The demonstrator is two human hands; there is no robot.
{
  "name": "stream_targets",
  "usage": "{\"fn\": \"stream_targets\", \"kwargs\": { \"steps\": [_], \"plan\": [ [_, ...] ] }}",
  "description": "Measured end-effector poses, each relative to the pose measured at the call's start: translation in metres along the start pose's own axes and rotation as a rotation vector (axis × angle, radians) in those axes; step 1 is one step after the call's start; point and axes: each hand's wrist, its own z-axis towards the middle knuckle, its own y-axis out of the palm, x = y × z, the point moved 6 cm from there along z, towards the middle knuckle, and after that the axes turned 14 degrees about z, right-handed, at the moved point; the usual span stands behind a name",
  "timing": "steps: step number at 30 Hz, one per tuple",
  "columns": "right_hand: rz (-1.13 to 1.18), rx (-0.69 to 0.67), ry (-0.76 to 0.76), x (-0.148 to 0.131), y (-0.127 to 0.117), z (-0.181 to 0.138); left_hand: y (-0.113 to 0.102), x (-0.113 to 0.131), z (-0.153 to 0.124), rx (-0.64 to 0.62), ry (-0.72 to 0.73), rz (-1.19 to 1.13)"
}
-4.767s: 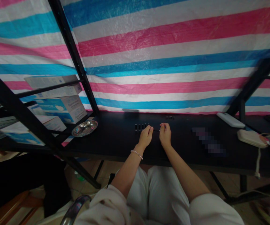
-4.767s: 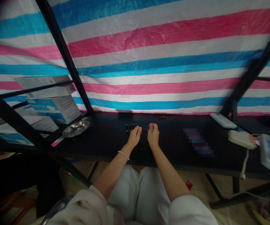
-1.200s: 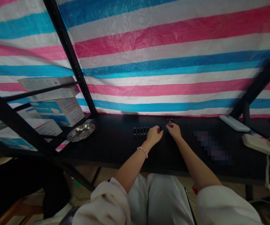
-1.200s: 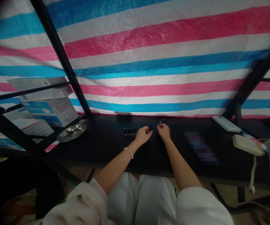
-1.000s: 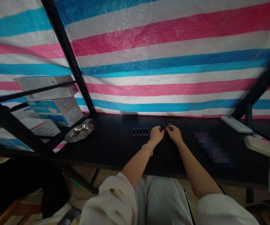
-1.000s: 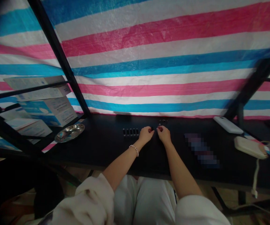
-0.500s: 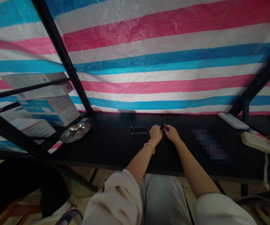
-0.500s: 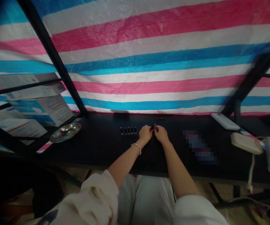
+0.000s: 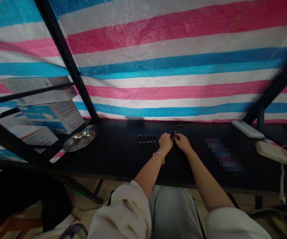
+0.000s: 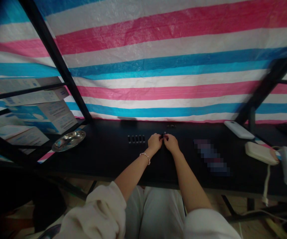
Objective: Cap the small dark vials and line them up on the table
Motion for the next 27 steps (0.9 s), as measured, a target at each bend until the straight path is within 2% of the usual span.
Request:
{"fn": "stream_targets", "kwargs": {
  "steps": [27],
  "plan": [
    [0.070,0.056,0.017,-0.0066,-0.0091,-0.0038,-0.0050,0.0025,-0.0017,-0.004,0.013,-0.017]
  ]
}}
